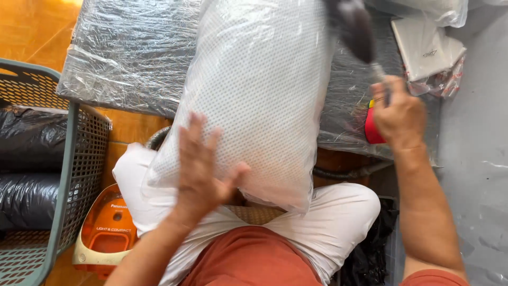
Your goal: The person stuffs a cushion into a plastic bag, brushes it off, and uses a vacuum hose to extract air and compress the cushion.
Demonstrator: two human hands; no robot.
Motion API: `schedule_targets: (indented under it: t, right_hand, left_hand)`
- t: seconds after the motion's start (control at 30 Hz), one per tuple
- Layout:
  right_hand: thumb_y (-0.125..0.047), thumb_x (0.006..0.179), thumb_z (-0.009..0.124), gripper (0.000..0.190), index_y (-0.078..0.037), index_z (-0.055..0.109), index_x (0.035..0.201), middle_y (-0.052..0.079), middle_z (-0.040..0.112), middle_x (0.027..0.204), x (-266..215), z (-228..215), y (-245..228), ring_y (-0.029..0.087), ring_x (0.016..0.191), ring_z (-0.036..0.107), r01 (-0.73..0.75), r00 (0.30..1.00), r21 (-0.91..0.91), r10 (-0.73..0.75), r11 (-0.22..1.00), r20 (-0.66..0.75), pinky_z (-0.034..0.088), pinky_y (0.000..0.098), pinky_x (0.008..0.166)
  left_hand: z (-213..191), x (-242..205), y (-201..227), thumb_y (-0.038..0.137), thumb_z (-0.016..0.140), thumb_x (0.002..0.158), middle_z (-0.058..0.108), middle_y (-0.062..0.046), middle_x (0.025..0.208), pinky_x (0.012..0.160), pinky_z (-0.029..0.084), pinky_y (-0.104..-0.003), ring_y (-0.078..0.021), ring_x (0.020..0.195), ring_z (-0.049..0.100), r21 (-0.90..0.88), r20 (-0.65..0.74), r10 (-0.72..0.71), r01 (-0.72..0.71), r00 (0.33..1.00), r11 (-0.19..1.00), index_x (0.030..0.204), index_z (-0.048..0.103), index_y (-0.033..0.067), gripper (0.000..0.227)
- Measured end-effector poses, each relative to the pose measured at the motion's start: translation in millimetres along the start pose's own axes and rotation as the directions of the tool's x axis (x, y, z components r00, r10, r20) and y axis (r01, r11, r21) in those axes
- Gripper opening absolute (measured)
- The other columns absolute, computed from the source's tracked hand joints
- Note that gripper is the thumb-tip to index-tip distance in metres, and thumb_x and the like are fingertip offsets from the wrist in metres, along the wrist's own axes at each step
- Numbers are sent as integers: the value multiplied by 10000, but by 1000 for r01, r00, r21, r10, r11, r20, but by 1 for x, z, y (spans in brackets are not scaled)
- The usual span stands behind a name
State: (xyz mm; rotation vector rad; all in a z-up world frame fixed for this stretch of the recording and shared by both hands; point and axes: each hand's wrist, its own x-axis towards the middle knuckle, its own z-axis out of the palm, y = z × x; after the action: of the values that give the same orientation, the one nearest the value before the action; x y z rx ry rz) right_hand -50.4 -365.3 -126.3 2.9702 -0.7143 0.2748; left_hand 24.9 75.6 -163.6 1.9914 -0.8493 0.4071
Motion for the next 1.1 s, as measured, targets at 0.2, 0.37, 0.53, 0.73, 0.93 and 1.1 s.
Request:
schedule_targets:
  t: [0.2, 0.37, 0.53, 0.73, 0.93, 1.1]
  right_hand:
    - [-370, 1005, 678, 321, -209, 715, 1280, 75, 641, 946, 2, -13, -71, 309, 858, 701, 640, 750, 62, -605, 766, -266, 585, 422, 704]
    - [-539, 1165, 493, 393, -214, 682, 1280, 158, 756, 852, 69, 12, 3, 402, 810, 751, 116, 991, -131, -124, 985, -57, 563, 537, 704]
    - [-557, 1226, 494, 389, -199, 647, 1233, 213, 695, 770, 56, -16, -31, 492, 820, 715, 94, 984, 168, -66, 981, -167, 537, 596, 705]
    - [-641, 1126, 467, 490, -192, 661, 1132, 238, 743, 807, 57, 38, 12, 470, 877, 745, -113, 989, -8, 113, 994, 96, 551, 601, 747]
    - [-426, 1156, 438, 410, -42, 573, 1200, 391, 660, 942, -14, 39, -17, 626, 968, 621, -207, 973, 492, 229, 846, 16, 438, 688, 796]
    - [-298, 1153, 417, 350, 5, 565, 1059, 344, 598, 865, -111, 64, -61, 580, 899, 605, -230, 964, 594, 266, 771, 27, 459, 614, 786]
  left_hand:
    - [50, -20, -1, 621, 794, 786, 410, -278, 1541, 1193, 108, -708, -457, 1465, 361, 300, -6, 166, -157, 986, 941, 1435, 509, 34, 921]
    - [52, -30, -27, 660, 792, 753, 430, -252, 1536, 1193, 122, -707, -443, 1465, 369, 287, -41, 194, -174, 980, 942, 1463, 494, 64, 974]
    - [46, -24, -49, 679, 797, 725, 437, -232, 1540, 1198, 147, -693, -437, 1453, 395, 245, -56, 225, -206, 973, 948, 1453, 502, 80, 987]
    - [22, 9, -78, 663, 809, 719, 451, -210, 1552, 1219, 163, -640, -423, 1456, 408, 151, -8, 251, -247, 968, 957, 1455, 528, 111, 961]
    - [-15, 22, -92, 725, 747, 832, 295, -351, 1564, 1186, 221, -678, -550, 1458, 279, 326, -301, 68, 36, 951, 945, 1464, 513, -26, 1009]
    - [5, -58, -81, 340, 564, 1101, 211, -247, 1592, 1250, 128, -499, -379, 1532, 195, -228, -342, -633, 592, 695, 773, 1586, 192, 66, 670]
